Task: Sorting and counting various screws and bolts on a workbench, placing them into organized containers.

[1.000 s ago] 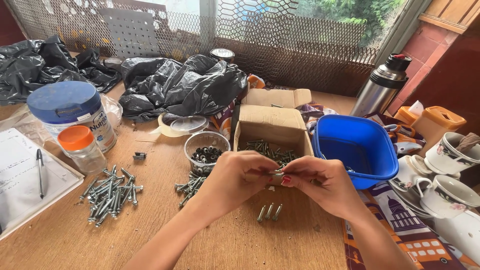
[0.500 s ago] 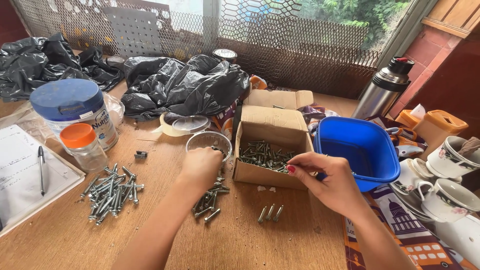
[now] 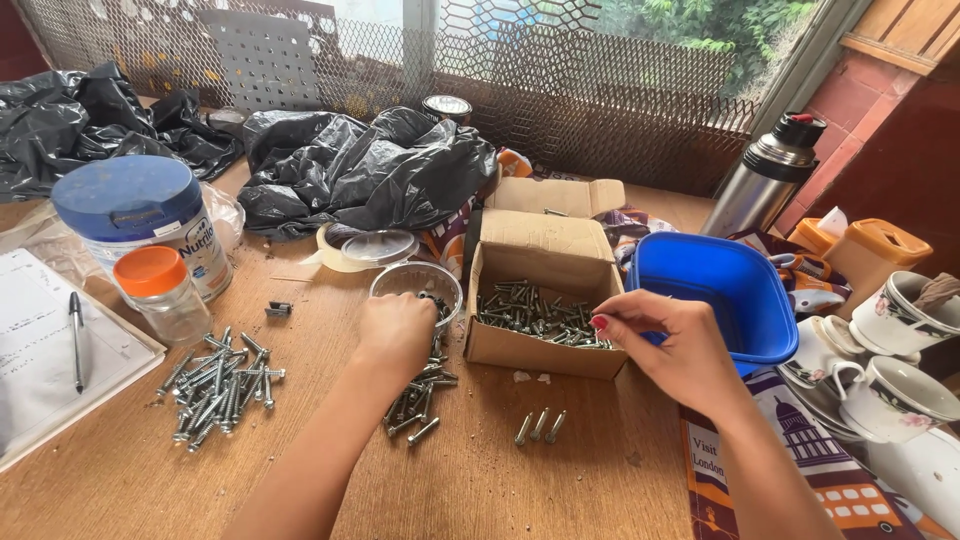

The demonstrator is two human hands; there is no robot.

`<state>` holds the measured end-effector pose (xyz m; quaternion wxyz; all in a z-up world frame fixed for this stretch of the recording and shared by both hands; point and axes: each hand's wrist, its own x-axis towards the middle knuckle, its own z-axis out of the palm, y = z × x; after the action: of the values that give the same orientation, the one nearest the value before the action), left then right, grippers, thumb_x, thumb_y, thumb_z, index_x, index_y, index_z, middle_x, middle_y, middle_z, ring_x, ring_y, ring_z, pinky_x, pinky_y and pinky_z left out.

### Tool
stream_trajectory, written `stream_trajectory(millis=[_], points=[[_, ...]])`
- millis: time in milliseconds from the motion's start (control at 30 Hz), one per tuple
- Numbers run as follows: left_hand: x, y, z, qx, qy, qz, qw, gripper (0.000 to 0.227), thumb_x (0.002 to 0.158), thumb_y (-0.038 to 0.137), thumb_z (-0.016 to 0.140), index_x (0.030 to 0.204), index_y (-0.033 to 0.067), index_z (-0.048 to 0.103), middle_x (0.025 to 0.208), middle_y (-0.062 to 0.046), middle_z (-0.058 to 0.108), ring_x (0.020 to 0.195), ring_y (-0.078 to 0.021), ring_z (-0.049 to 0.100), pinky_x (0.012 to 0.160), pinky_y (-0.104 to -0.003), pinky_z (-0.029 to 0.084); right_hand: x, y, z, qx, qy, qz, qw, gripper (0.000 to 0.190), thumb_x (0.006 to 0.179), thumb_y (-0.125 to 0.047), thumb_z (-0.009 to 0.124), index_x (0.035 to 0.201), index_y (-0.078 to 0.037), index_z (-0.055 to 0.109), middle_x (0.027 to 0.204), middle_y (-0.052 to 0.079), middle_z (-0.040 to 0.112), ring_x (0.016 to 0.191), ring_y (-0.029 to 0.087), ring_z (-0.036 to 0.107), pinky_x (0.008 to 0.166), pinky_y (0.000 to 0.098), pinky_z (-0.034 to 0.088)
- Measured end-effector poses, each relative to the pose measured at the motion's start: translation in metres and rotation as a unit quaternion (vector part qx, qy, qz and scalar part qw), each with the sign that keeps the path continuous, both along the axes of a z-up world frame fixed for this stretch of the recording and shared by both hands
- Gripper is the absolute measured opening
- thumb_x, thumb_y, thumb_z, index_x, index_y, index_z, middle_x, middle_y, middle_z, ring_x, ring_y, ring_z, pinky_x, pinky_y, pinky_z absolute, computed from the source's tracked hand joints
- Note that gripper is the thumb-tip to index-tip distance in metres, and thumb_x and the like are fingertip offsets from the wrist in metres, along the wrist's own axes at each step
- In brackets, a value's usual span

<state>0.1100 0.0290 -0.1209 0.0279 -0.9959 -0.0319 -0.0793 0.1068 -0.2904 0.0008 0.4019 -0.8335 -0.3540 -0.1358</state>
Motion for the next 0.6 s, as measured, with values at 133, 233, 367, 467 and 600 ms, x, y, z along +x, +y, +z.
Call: stream_trajectory(millis=[133,233,367,467,600], points=[[-0.043,-0.018,0.051,-0.026,-0.034,-0.013,0.999,0.006,0.071,0.005,0.075,0.076,0.0075,0.074,0.067,-0.010,0.071,0.074,-0.0335,0.076,0.067,-0.048,0.060,0.018,0.002,-0.011,-0.004,0.007,-0.020,1.000,0.014,0.088,-0.006,0.075,0.100,-0.007,0.080,0.076,0.011,0.083,0.077,0.025,0.082,0.076,0.0380,0.065],[-0.080,-0.031,0.090,-0.059,-0.055,-0.028,0.996,0.007,0.077,0.012,0.077,0.073,0.0084,0.073,0.063,-0.011,0.068,0.071,-0.0338,0.075,0.067,-0.046,0.061,0.041,0.009,-0.027,-0.017,0.010,-0.017,1.000,0.012,0.089,-0.011,0.076,0.100,-0.009,0.079,0.076,0.009,0.082,0.077,0.022,0.081,0.075,0.0362,0.065],[-0.101,-0.040,0.107,-0.037,-0.071,-0.028,0.996,0.029,0.089,0.038,0.077,0.075,0.0163,0.065,0.062,0.000,0.061,0.066,-0.0204,0.064,0.060,-0.038,0.050,0.083,0.023,-0.036,-0.162,0.050,-0.053,0.984,0.015,0.090,-0.019,0.072,0.102,-0.015,0.079,0.091,0.005,0.083,0.089,0.019,0.079,0.084,0.0340,0.061],[-0.106,-0.047,0.112,-0.012,-0.089,-0.041,0.995,0.043,0.093,0.046,0.079,0.065,0.0206,0.059,0.056,0.006,0.057,0.056,-0.0110,0.057,0.049,-0.032,0.041,0.116,0.041,-0.047,-0.290,0.067,-0.067,0.952,0.018,0.094,-0.023,0.068,0.107,-0.015,0.077,0.106,0.004,0.080,0.101,0.019,0.075,0.091,0.0358,0.057],[-0.111,-0.053,0.117,-0.020,-0.079,-0.055,0.995,0.032,0.093,0.044,0.079,0.076,0.0193,0.068,0.063,0.002,0.066,0.060,-0.0180,0.066,0.049,-0.035,0.046,0.157,0.061,-0.084,-0.420,0.023,-0.061,0.905,0.024,0.087,-0.009,0.054,0.101,-0.013,0.072,0.108,0.017,0.072,0.100,0.038,0.070,0.084,0.0488,0.055]])
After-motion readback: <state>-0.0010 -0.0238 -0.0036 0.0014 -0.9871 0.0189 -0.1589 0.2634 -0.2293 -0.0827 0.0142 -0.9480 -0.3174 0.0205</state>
